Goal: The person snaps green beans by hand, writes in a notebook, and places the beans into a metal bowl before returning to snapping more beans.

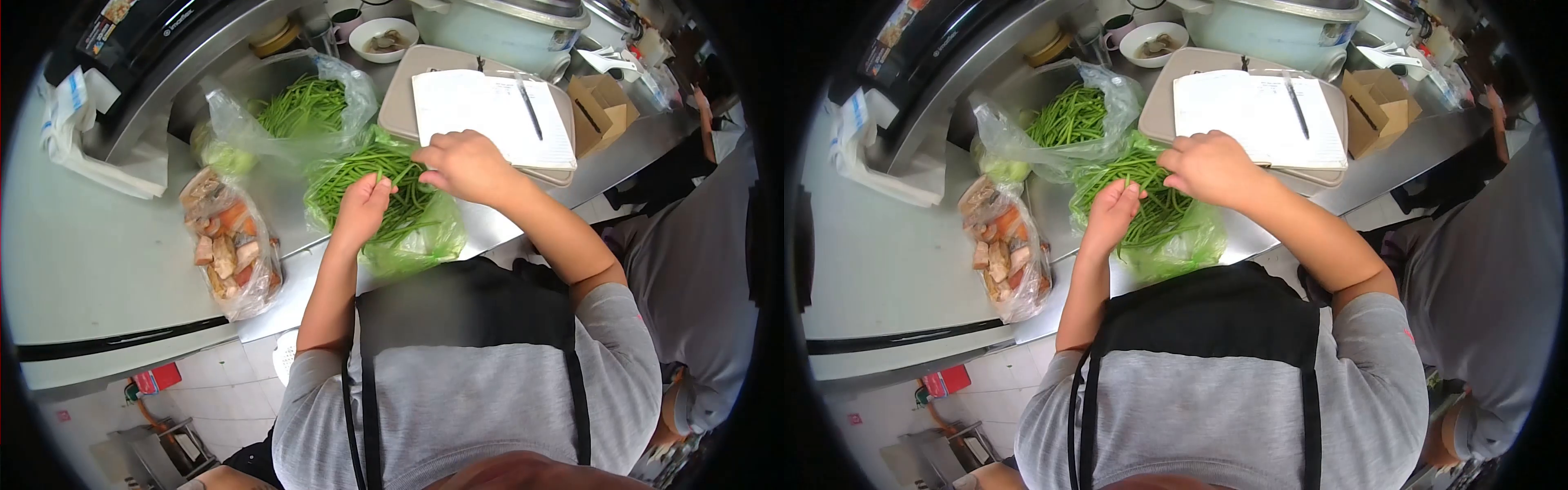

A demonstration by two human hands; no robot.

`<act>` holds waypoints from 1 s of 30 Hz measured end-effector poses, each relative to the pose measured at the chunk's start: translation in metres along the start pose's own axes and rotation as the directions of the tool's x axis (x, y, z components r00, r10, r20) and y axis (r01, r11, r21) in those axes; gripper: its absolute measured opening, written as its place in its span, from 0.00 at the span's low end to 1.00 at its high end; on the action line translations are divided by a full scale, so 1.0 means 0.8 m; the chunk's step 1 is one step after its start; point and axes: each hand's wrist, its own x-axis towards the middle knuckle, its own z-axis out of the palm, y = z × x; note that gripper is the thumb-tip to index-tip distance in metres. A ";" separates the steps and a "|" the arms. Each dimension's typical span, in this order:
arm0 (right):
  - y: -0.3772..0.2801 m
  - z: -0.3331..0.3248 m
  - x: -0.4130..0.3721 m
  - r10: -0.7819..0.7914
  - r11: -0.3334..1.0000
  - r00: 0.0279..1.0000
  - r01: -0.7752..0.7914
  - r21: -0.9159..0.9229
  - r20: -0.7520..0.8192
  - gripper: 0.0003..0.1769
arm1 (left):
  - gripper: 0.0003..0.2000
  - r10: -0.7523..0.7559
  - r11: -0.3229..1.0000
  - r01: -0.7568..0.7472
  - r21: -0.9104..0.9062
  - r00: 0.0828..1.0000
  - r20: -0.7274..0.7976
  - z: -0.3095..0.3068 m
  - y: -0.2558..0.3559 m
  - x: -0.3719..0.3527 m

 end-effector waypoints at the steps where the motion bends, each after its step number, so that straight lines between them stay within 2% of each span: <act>1: -0.007 0.013 0.004 -0.034 0.999 0.999 0.034 -0.038 0.001 0.11 | 0.10 0.001 1.000 -0.002 0.020 0.999 0.042 -0.006 -0.003 -0.001; 4: -0.017 0.037 0.016 -0.032 0.987 0.992 0.051 -0.152 0.120 0.07 | 0.09 0.051 0.998 -0.056 0.034 0.990 0.132 -0.028 -0.011 -0.003; 5: -0.020 0.046 0.019 -0.004 0.997 0.996 0.011 -0.081 0.089 0.06 | 0.08 0.164 0.986 -0.168 0.008 0.971 0.176 -0.032 -0.015 -0.001; 7: -0.025 0.060 0.023 0.060 0.996 0.998 -0.061 0.061 0.028 0.05 | 0.08 0.122 0.992 -0.122 -0.013 0.963 0.242 -0.042 -0.008 -0.008; 8: -0.031 0.063 0.025 0.153 0.912 0.987 -0.161 0.377 0.052 0.06 | 0.08 0.101 0.995 -0.099 -0.022 0.956 0.274 -0.046 -0.004 -0.012; 9: -0.039 0.065 0.027 0.232 0.721 0.967 -0.242 0.649 0.103 0.06 | 0.08 0.076 0.996 -0.059 -0.070 0.957 0.281 -0.049 -0.012 -0.010; 10: -0.046 0.067 0.028 0.288 0.445 0.941 -0.296 0.845 0.178 0.07 | 0.08 0.050 0.993 -0.017 -0.117 0.956 0.290 -0.051 -0.021 -0.006; 11: -0.050 0.070 0.029 0.286 0.250 0.949 -0.208 0.946 0.133 0.07 | 0.08 0.025 0.986 0.026 -0.164 0.954 0.300 -0.052 -0.028 -0.003; 14: -0.056 0.073 0.033 0.430 0.144 0.900 -0.151 0.978 0.076 0.06 | 0.09 0.052 0.787 0.084 -0.611 0.978 0.200 -0.052 -0.035 0.000; 15: -0.051 0.087 0.032 0.453 0.211 0.889 -0.187 0.959 0.074 0.06 | 0.09 0.058 0.697 0.121 -0.706 0.973 0.224 -0.057 -0.033 0.000; 16: -0.050 0.101 0.025 0.448 0.397 0.893 -0.241 0.886 0.042 0.06 | 0.09 0.058 0.660 0.122 -0.741 0.975 0.212 -0.060 -0.031 0.001; 18: -0.049 0.118 0.013 0.426 0.709 0.905 -0.323 0.626 -0.016 0.05 | 0.09 0.061 0.581 0.122 -0.804 0.980 0.192 -0.064 -0.026 0.007; 19: -0.061 0.107 0.013 0.473 0.767 0.879 -0.379 0.517 -0.057 0.06 | 0.08 0.059 0.554 0.110 -0.825 0.984 0.171 -0.066 -0.031 0.011; 22: -0.093 0.106 0.009 0.430 0.752 0.901 -0.393 0.529 0.059 0.07 | 0.09 0.005 0.529 0.008 -0.849 1.000 0.012 -0.059 -0.033 0.019; 23: -0.106 0.104 0.010 0.428 0.768 0.897 -0.427 0.476 0.113 0.08 | 0.09 -0.025 0.531 0.002 -0.847 1.000 -0.013 -0.056 -0.030 0.019; 26: -0.115 0.123 0.012 0.456 0.795 0.889 -0.429 0.429 0.044 0.08 | 0.09 -0.042 0.484 -0.029 -0.875 0.998 -0.056 -0.046 -0.030 0.019; 27: -0.111 0.131 0.012 0.425 0.824 0.905 -0.369 0.430 -0.036 0.08 | 0.09 -0.035 0.477 -0.051 -0.877 0.996 -0.077 -0.044 -0.028 0.019; 30: -0.111 0.119 0.015 0.436 0.796 0.899 -0.368 0.480 -0.033 0.08 | 0.08 -0.008 0.473 -0.115 -0.873 0.991 -0.135 -0.042 -0.024 0.014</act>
